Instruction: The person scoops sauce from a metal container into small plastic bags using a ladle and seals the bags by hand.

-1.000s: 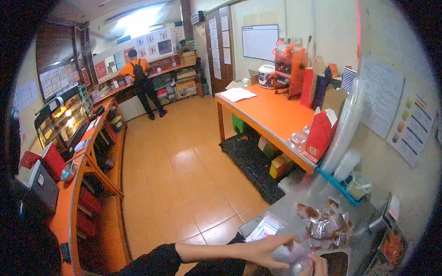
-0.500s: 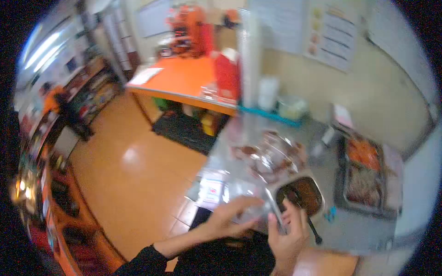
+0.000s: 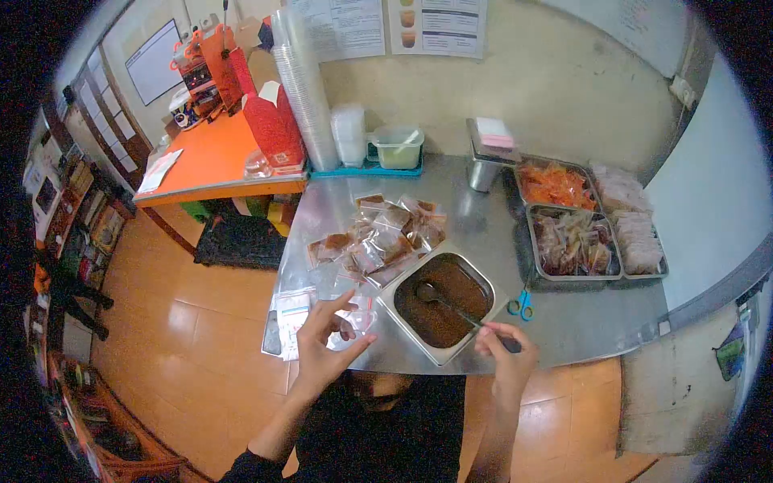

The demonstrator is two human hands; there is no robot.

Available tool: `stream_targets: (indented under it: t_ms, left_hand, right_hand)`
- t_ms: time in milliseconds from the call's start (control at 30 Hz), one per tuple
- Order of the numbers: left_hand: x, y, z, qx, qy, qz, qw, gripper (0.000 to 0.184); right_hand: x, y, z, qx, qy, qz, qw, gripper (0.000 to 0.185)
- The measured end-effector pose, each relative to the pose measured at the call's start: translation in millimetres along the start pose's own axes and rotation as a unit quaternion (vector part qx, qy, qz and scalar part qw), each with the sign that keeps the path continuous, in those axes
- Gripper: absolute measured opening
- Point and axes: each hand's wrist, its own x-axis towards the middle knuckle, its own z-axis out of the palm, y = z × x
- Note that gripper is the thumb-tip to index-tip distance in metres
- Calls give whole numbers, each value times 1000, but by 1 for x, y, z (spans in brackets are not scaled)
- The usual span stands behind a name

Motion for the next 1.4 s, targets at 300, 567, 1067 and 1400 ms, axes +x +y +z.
stream_targets:
  t_ms: [300, 567, 1067, 1400]
  left_hand:
    - [1, -8, -7, -14, 0, -50, 999, 45]
    - [18, -10, -4, -23, 19, -43, 999, 48]
    - [80, 12, 36, -59, -7, 8, 998, 47]
    - [99, 24, 57, -60, -38, 46, 996, 63]
  right_hand:
    - [-18, 18, 24, -116, -62, -369, 920, 18]
    - [-21, 29, 33, 138, 125, -90, 978, 26]
    - [-1, -18, -10, 417, 88, -53, 903, 22]
    - [-11, 7, -17, 356, 193, -40, 914, 21]
